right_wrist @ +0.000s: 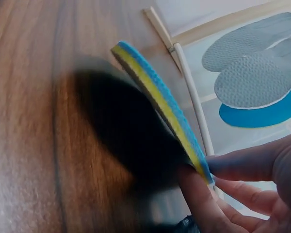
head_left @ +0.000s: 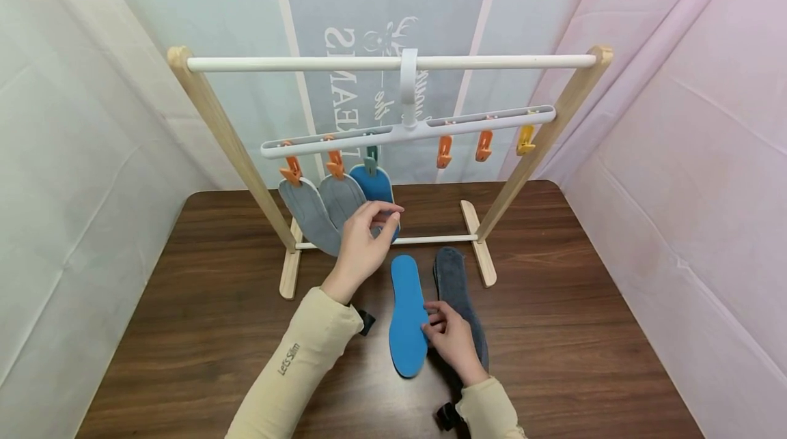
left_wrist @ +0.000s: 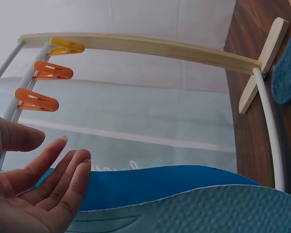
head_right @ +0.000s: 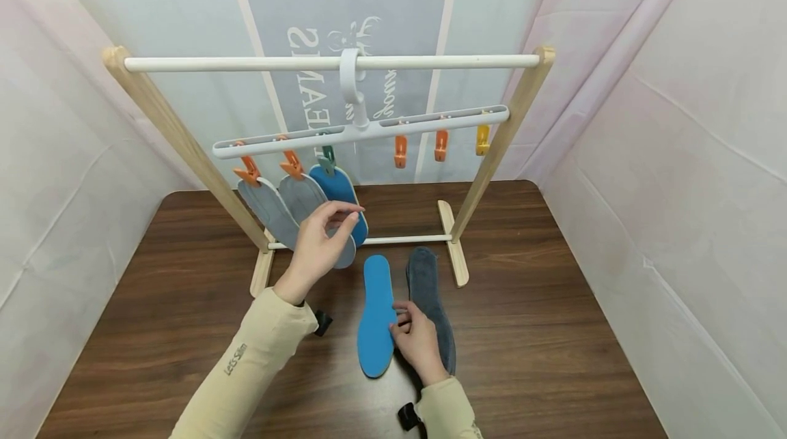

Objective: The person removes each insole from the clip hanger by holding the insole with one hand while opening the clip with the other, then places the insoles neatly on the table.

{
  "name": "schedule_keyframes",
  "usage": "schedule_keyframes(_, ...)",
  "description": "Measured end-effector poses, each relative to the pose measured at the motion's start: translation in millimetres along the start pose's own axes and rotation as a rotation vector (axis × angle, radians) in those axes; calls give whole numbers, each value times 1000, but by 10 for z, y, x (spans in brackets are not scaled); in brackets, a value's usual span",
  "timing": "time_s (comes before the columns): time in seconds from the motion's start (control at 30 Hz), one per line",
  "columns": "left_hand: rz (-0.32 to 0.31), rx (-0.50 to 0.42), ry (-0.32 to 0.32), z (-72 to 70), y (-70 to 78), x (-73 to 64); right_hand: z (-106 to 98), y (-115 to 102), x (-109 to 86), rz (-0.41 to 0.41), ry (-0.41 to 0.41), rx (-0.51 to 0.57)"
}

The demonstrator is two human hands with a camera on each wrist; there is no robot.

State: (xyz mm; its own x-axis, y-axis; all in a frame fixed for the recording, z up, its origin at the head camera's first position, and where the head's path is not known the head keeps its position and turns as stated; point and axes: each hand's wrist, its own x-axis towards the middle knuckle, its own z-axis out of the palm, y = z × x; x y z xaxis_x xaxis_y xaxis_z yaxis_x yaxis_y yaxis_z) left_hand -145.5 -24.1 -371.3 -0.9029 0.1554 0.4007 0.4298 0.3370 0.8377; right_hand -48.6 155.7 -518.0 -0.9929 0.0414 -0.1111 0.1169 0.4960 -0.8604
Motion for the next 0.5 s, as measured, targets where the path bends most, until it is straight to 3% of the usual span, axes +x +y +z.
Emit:
schedule_keyframes(0.17, 9, -4, 20, -29, 6, 3, 11, -21, -28, -51, 34, -138)
schedule_keyframes(0.5, 19, 10, 23, -75, 48, 6, 79, 8, -38, -110, 59, -274)
